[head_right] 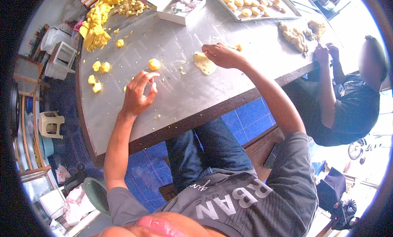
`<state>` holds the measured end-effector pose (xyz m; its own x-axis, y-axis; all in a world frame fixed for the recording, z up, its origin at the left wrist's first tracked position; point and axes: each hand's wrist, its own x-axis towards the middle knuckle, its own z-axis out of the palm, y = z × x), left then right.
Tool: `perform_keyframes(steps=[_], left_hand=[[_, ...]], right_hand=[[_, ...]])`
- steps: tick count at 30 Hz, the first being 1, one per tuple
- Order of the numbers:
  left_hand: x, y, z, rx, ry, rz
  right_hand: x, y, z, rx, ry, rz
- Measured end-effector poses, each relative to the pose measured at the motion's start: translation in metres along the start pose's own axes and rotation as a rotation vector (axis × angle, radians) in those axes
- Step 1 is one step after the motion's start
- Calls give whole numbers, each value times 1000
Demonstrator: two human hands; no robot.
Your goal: The person prepares pieces of dough by hand, flattening portions of yellow dough, placing a filling inside, and rolling them into balls on a metal table.
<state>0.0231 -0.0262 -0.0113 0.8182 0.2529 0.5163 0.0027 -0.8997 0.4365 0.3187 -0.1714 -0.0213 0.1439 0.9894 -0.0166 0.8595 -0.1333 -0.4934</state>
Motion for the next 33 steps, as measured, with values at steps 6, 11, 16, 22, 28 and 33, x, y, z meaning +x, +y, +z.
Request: perform_keyframes(steps=[6,11,16,22,28,33], left_hand=[[0,-3,4,-16,-9,14],[-1,-4,5,-12,2,16],[-1,1,9,-75,-4,-58],[-4,5,10,-175,2,-111],[-19,-6,33,-568,33,-237],[-20,7,35,-759,117,-174]], right_hand=[[-7,-4,1,158,65,50],[-8,-13,0,26,159,8],[-17,-37,-4,-77,269,-176],[-31,-119,-44,196,78,-167],[-9,-194,-46,546,-56,-477],[30,-178,4,427,-113,-229]])
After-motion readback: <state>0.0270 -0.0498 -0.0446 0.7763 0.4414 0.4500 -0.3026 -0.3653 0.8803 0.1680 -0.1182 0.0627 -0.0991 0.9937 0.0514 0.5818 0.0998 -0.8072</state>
